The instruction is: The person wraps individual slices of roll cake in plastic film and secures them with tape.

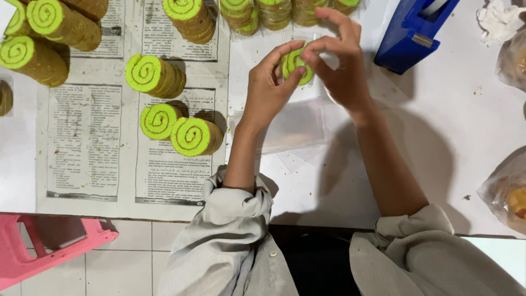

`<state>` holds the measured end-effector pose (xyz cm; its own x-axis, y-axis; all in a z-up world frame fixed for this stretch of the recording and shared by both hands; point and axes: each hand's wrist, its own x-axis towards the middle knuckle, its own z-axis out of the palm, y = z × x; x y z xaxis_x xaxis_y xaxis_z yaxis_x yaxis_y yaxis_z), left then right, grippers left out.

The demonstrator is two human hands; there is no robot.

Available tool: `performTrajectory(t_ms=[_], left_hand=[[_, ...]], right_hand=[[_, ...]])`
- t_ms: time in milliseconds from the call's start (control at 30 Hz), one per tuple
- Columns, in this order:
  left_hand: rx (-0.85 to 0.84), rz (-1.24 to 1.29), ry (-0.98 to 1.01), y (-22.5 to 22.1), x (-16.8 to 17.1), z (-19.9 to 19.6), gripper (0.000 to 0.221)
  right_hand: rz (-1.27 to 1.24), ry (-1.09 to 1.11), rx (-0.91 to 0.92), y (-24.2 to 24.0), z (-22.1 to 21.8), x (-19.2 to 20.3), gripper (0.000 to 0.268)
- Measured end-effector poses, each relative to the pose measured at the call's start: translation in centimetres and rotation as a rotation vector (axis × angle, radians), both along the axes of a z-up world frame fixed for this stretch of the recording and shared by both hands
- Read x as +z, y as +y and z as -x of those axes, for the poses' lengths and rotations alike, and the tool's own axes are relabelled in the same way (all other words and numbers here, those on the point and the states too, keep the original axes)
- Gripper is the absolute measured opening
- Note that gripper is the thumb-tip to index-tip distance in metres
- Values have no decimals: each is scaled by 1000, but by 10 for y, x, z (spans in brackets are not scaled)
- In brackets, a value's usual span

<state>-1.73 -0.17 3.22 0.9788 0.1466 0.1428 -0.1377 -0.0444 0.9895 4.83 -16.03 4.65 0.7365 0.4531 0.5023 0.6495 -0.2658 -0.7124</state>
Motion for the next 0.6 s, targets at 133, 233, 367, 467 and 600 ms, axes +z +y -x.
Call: performTrajectory(t_ms=[133,233,367,467,600], left_hand=[[-7,52,0,-3,6,3,37],[27,-42,64,-3,7,4,37],[39,-126,59,-2,8,5,40],[30,-205,39,-1,3,2,43],[8,-256,-63,-3,-5,0,46]], right_hand=[[10,-61,-27,2,-1,-6,7],[1,-62,-26,4,1,-7,6],[17,-208,-109,4,4,-7,15],[29,-256,-177,7,6,-1,16],[-43,10,-116,8,10,4,44]])
